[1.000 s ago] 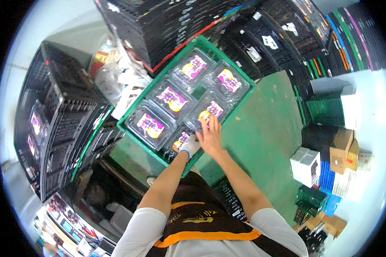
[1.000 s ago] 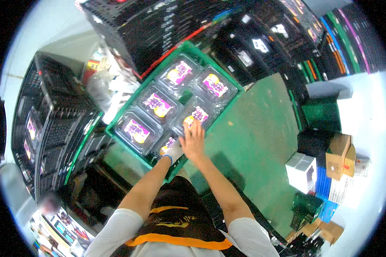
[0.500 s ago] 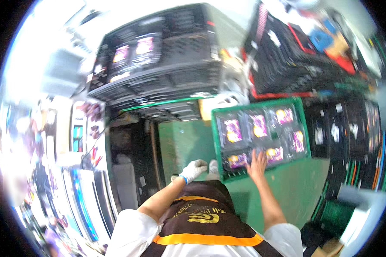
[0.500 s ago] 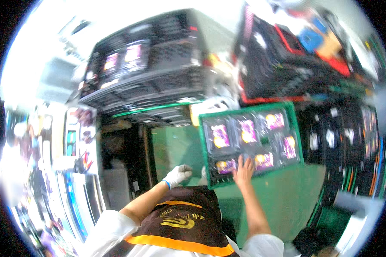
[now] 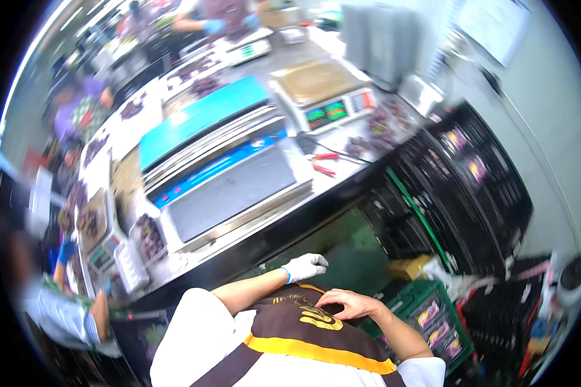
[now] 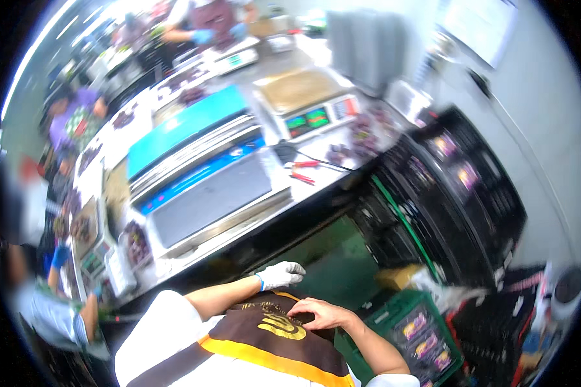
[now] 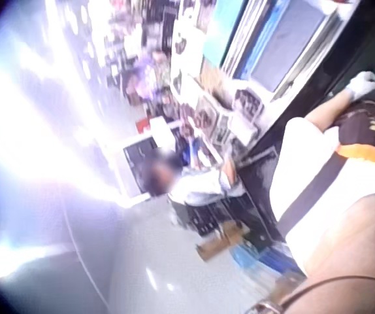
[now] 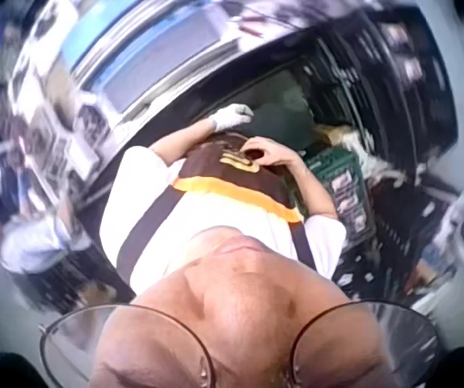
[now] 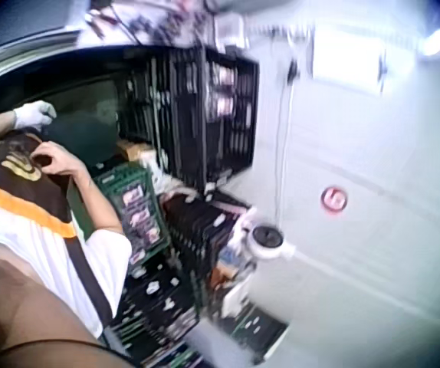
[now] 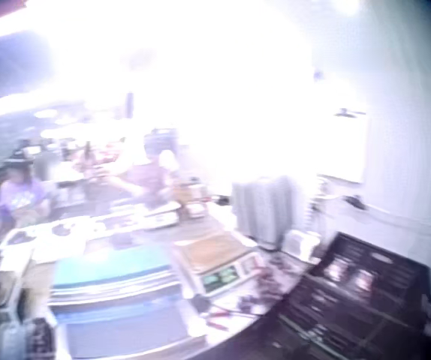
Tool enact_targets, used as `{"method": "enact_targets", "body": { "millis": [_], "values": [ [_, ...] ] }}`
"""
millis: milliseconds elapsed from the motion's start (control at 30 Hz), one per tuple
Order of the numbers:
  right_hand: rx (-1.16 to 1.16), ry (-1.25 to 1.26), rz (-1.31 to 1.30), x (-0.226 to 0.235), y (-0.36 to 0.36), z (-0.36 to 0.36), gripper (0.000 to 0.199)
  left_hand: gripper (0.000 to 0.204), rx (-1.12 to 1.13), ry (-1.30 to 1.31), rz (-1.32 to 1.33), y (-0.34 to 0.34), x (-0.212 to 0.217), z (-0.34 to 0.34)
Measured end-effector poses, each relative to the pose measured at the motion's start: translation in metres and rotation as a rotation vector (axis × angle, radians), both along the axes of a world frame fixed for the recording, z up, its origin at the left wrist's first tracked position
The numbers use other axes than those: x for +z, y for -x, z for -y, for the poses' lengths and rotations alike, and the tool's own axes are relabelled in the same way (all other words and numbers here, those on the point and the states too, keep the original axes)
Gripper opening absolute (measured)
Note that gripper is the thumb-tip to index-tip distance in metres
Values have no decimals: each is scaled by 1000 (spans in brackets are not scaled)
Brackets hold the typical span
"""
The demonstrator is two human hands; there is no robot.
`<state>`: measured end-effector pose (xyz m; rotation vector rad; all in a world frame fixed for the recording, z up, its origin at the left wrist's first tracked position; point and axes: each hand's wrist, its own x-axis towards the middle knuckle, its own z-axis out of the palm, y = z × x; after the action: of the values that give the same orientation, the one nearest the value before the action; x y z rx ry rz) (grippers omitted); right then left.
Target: The person trims bunches of purple grapes using shears, weighs them on a digital scale, and places them into plastic bags. They then seal the bags using a heat sealer and place the finished packages into a green crate. The process is repeated for multiple bunches of grapes.
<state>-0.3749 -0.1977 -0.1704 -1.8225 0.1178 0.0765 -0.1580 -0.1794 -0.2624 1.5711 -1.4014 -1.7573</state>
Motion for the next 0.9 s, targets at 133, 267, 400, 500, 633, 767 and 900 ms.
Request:
{"method": "enact_targets", "body": {
  "millis": [133, 267, 400, 500, 633, 767, 900],
  "values": [
    [207, -92, -170, 5, -86, 20, 44, 36, 145, 16, 14, -63, 1, -24],
    [418, 100, -249, 8, -152, 29, 45, 38, 210, 8, 27, -99, 25, -41],
    [449, 290, -178, 31, -190, 44, 37, 39, 303, 58, -92, -120, 40, -51],
    [527, 412, -169, 50, -211, 69, 30, 39, 364, 83, -176, -142, 78, -47],
    [614, 515, -225, 67, -234, 122, 24, 32, 422, 144, -270, -186, 125, -33],
    [323, 415, 36, 130, -276, 225, 23, 31, 490, 165, -165, -244, 189, -4],
    [183, 558, 88, 194, -346, 328, 20, 26, 635, 317, 43, -296, 235, 39]
  ]
}}
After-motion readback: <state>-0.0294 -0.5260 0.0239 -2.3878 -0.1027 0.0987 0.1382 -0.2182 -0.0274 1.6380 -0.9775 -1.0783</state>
